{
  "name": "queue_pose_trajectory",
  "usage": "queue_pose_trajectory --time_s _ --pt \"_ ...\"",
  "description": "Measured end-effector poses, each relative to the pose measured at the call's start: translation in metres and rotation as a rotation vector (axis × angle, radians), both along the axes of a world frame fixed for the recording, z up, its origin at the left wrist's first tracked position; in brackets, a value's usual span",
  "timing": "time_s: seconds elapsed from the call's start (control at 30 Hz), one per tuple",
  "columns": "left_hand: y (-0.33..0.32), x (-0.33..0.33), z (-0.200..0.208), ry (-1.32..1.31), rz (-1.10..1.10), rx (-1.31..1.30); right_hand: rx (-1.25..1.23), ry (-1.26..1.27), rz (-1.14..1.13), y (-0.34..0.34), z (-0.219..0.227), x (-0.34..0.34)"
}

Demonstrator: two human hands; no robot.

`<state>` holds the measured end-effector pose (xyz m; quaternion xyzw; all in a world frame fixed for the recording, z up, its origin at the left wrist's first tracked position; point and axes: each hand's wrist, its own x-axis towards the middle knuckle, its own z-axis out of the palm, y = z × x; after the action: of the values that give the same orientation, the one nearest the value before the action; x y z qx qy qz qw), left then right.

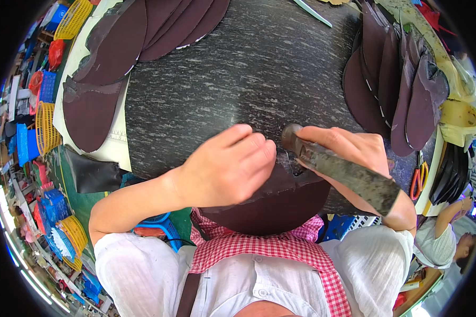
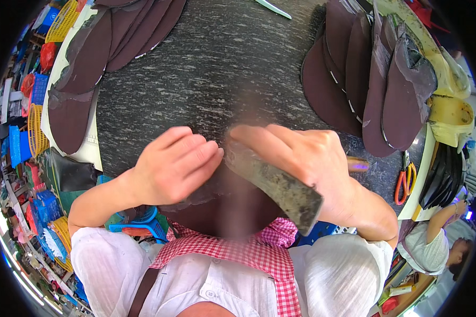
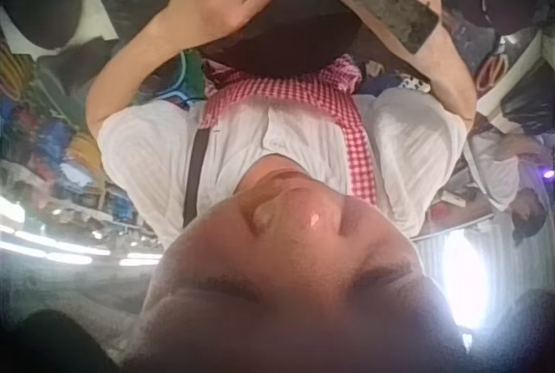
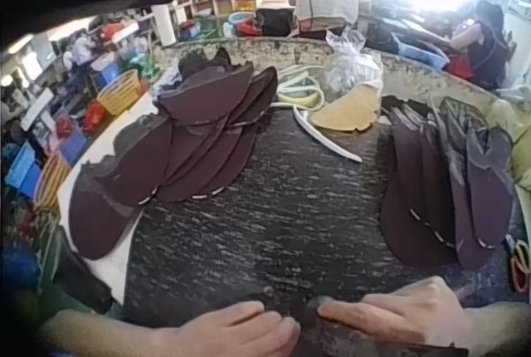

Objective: The person picks up cut leather pieces one at a time, folds their edges, and hammers them flat with a metal hammer before stacking them on the table.

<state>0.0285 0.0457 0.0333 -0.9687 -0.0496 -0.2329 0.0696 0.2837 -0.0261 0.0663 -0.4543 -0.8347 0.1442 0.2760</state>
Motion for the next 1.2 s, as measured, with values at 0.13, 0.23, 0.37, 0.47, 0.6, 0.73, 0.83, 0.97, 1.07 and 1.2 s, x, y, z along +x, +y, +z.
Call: queue_pose_trajectory --time_s 0.13,0.23,0.37,0.47,0.6,0.73,0.83,0.97,1.07,1.2 --pt "-0.002 -0.007 -0.006 -0.072 0.061 -0.079 0.03 -0.002 0.071 0.002 -0.009 -0.009" --pt "0.004 -0.018 -0.002 -0.166 0.164 -0.507 0.048 -0.014 0.084 0.002 -0.007 -0.006" --pt "-0.003 -0.017 -0.016 -0.248 0.099 -0.458 0.128 0.016 0.078 0.005 -0.015 -0.006" --pt "-0.01 -0.019 -0.016 -0.158 0.091 -0.205 0.132 -0.009 0.083 0.004 -0.007 -0.013" --pt "-0.026 -0.015 -0.018 -0.086 0.073 -0.009 0.047 -0.137 0.144 0.004 0.0 -0.021" --pt "-0.031 -0.019 -0.023 -0.119 0.106 -0.179 0.15 -0.058 0.139 0.006 -0.001 -0.024" --pt "-0.02 -0.032 -0.008 -0.247 0.234 -0.367 0.09 -0.132 0.147 0.0 -0.003 -0.028" --pt "-0.023 -0.045 -0.012 -0.255 0.209 -0.402 0.129 -0.072 0.142 0.005 -0.001 -0.03" --pt "-0.029 -0.04 -0.02 -0.287 0.194 -0.318 0.146 -0.129 0.102 0.008 0.004 -0.031" --pt "-0.04 -0.041 -0.022 -0.207 0.195 -0.153 0.059 -0.048 0.216 0.012 0.004 -0.041"
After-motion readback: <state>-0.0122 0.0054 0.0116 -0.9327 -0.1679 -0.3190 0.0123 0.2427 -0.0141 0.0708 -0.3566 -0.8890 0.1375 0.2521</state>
